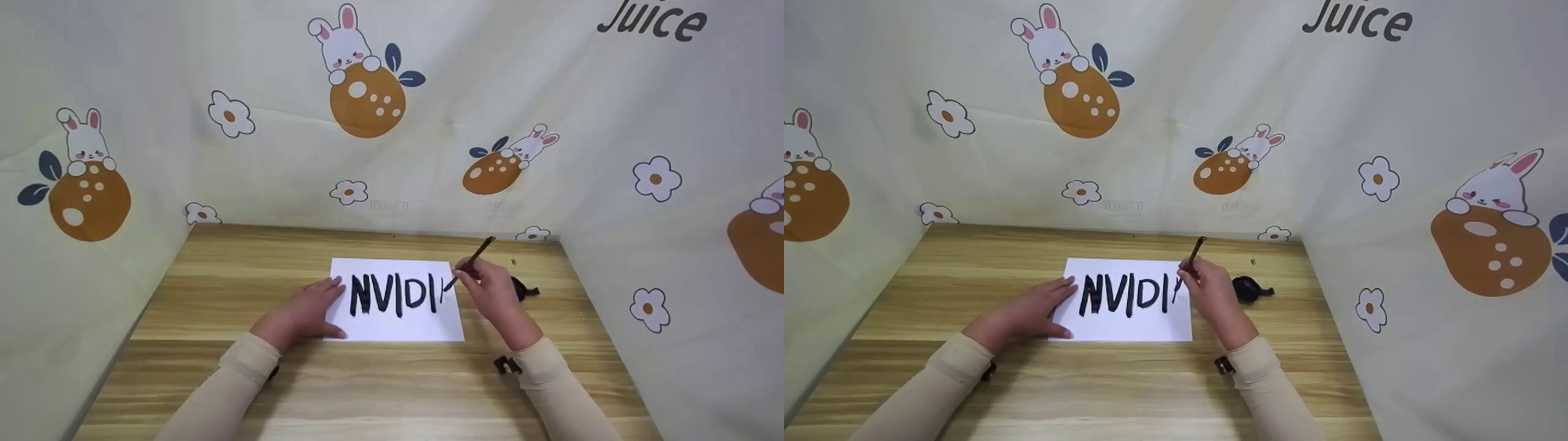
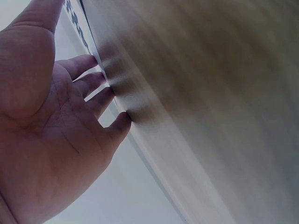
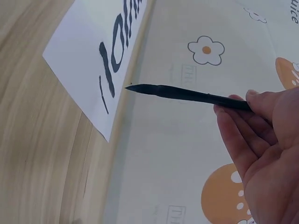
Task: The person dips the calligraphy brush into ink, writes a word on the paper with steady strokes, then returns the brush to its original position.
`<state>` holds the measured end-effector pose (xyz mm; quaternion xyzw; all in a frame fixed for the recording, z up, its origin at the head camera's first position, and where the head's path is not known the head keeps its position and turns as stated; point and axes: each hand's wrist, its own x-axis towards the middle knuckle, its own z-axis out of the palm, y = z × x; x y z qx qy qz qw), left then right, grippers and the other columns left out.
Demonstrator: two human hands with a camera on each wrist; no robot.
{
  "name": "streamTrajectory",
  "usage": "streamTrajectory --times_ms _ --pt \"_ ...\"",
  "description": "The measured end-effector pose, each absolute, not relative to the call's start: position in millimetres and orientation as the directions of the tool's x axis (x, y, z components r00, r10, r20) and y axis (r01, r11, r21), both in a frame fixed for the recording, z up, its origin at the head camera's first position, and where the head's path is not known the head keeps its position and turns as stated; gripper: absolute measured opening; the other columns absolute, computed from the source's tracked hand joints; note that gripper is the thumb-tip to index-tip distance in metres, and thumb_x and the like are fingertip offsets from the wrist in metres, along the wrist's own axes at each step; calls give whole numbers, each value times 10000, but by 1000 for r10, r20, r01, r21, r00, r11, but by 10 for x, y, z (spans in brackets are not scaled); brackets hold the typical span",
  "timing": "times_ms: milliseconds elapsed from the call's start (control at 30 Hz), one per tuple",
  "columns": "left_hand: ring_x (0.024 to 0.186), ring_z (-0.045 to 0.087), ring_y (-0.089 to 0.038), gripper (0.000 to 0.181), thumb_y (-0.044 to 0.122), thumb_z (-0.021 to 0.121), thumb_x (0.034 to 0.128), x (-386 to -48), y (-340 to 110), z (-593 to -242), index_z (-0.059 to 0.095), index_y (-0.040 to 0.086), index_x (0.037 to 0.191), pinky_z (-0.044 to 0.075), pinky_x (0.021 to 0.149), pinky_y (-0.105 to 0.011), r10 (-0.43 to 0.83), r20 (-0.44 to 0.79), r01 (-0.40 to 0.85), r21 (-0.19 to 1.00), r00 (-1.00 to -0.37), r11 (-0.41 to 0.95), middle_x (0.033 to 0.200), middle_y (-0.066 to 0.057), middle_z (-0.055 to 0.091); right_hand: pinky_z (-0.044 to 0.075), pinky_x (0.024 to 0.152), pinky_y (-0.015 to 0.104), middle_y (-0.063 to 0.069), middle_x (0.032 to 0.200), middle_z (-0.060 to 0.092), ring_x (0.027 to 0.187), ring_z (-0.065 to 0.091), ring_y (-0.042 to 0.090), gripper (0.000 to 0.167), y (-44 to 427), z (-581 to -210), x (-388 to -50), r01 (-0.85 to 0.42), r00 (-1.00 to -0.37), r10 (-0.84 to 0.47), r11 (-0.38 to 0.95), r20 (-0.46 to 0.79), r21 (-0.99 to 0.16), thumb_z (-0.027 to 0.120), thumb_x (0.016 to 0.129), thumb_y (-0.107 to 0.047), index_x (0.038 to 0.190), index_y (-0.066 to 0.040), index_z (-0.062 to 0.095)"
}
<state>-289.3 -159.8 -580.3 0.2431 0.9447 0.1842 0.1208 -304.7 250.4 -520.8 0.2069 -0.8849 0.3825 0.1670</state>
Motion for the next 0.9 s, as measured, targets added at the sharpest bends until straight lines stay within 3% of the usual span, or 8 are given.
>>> streamTrajectory --times_ms 900 --pt "1653 257 -448 1114 584 878 901 -2887 -1590 -5795 382 -26 1690 243 1315 -678 511 -138 426 394 -849 814 1795 -220 277 670 881 468 92 1051 830 966 804 275 67 2535 -5419 -3337 -445 -874 -171 661 456 -605 772 1051 -106 1078 -58 811"
